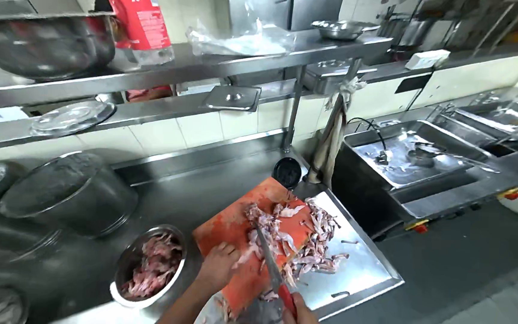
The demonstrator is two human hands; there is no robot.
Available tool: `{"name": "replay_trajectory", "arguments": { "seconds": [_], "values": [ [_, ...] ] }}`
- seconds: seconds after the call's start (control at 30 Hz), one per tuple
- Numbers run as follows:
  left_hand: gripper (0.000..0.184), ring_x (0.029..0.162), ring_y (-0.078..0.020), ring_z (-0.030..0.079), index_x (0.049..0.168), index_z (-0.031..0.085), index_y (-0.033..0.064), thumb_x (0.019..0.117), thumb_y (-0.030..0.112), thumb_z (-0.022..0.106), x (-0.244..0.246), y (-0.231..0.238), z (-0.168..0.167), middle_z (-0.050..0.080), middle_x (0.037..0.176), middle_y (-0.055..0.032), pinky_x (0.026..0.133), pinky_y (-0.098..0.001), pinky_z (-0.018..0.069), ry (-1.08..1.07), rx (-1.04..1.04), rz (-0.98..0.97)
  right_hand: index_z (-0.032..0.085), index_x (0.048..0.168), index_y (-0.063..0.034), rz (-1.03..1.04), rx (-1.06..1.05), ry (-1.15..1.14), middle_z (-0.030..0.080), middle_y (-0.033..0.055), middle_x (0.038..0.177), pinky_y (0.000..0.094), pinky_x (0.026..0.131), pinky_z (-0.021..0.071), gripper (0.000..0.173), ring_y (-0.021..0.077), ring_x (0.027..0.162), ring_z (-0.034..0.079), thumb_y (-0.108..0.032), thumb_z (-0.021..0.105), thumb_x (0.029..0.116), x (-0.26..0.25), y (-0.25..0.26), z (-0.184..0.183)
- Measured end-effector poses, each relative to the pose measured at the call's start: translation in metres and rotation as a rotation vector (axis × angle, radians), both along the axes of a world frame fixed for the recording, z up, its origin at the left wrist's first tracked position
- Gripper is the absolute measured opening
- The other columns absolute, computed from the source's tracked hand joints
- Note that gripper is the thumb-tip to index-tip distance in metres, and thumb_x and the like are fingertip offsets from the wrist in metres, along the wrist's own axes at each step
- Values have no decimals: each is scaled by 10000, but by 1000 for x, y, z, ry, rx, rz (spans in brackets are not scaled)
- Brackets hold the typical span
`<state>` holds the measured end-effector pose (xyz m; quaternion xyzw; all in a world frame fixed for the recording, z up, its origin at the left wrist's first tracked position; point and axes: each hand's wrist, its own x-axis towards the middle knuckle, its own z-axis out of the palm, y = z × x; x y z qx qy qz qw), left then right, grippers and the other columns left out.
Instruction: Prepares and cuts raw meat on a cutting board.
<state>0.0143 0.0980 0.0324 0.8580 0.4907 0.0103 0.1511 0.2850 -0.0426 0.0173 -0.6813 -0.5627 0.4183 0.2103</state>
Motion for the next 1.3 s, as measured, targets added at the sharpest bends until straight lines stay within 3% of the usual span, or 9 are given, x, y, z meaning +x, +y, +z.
{"name": "replay_trajectory", "arguments": {
  "seconds": [0.13, 0.3, 0.4, 0.47, 0.53, 0.83, 1.0, 1.17, 1.3],
  "values": [
    [315, 1340, -292, 548, 1195, 724, 120, 991, 313, 583, -14, -42, -33, 652, 1357, -78, 1150, -484, 432, -75, -169, 31, 595, 1235, 17, 148, -107, -167, 706, 195, 923, 570, 768, 570, 379, 362, 853, 714, -239, 599, 956, -9, 2, 21],
    [377, 1281, -249, 601, 1231, 703, 108, 964, 366, 639, -10, -60, -34, 674, 1307, -98, 1127, -422, 468, -248, -149, 179, 420, 1555, -117, 294, -95, -262, 731, 195, 1116, 590, 807, 592, 566, 385, 920, 738, -240, 538, 1014, -24, -17, 24],
    [344, 1216, -213, 635, 1152, 715, 130, 944, 397, 650, -7, -59, -39, 649, 1314, -87, 1041, -400, 542, -314, -78, 288, 444, 1521, -146, 358, -173, -297, 728, 192, 1103, 590, 806, 591, 497, 390, 937, 737, -315, 491, 1056, -36, -21, 31],
    [353, 1308, -210, 586, 1202, 710, 159, 963, 404, 624, -5, -56, -38, 620, 1399, -66, 1106, -400, 496, -268, -141, 302, 464, 1481, -136, 360, -241, -315, 729, 193, 1062, 585, 805, 588, 456, 393, 939, 734, -307, 480, 1058, -42, -21, 29],
    [345, 1319, -223, 569, 1220, 710, 164, 976, 379, 594, -6, -52, -41, 653, 1347, -53, 1135, -406, 458, -235, -185, 266, 463, 1462, -145, 344, -302, -347, 730, 188, 1039, 580, 808, 587, 433, 388, 940, 735, -321, 460, 1067, -45, -21, 23],
    [326, 1212, -191, 628, 1155, 730, 162, 964, 393, 602, -14, -58, -49, 708, 1217, -29, 1074, -370, 499, -269, -150, 213, 487, 1382, -193, 228, -370, -555, 735, 146, 1004, 553, 766, 599, 366, 362, 925, 745, -371, 379, 1081, -68, -20, 19],
    [361, 1158, -168, 648, 1154, 729, 165, 951, 442, 621, -18, -60, -44, 661, 1278, -47, 1018, -376, 546, -364, -169, 273, 548, 1335, -84, 210, -333, -515, 633, 184, 1291, 505, 827, 606, 335, 343, 1000, 724, -253, 459, 1060, -72, -24, 36],
    [384, 1273, -199, 603, 1281, 686, 180, 953, 361, 602, -6, -53, -35, 653, 1341, -38, 1099, -414, 493, -281, -209, 238, 507, 1361, -83, 224, -350, -555, 636, 203, 1299, 538, 790, 610, 346, 370, 933, 739, -229, 421, 1059, -78, -41, 37],
    [347, 1303, -216, 589, 1274, 695, 169, 1002, 316, 538, 5, -47, -33, 668, 1333, -35, 1110, -417, 478, -192, -217, 213, 460, 1422, -100, 189, -417, -645, 637, 203, 1310, 530, 782, 618, 375, 373, 933, 746, -213, 407, 1068, -90, -40, 31]
  ]
}}
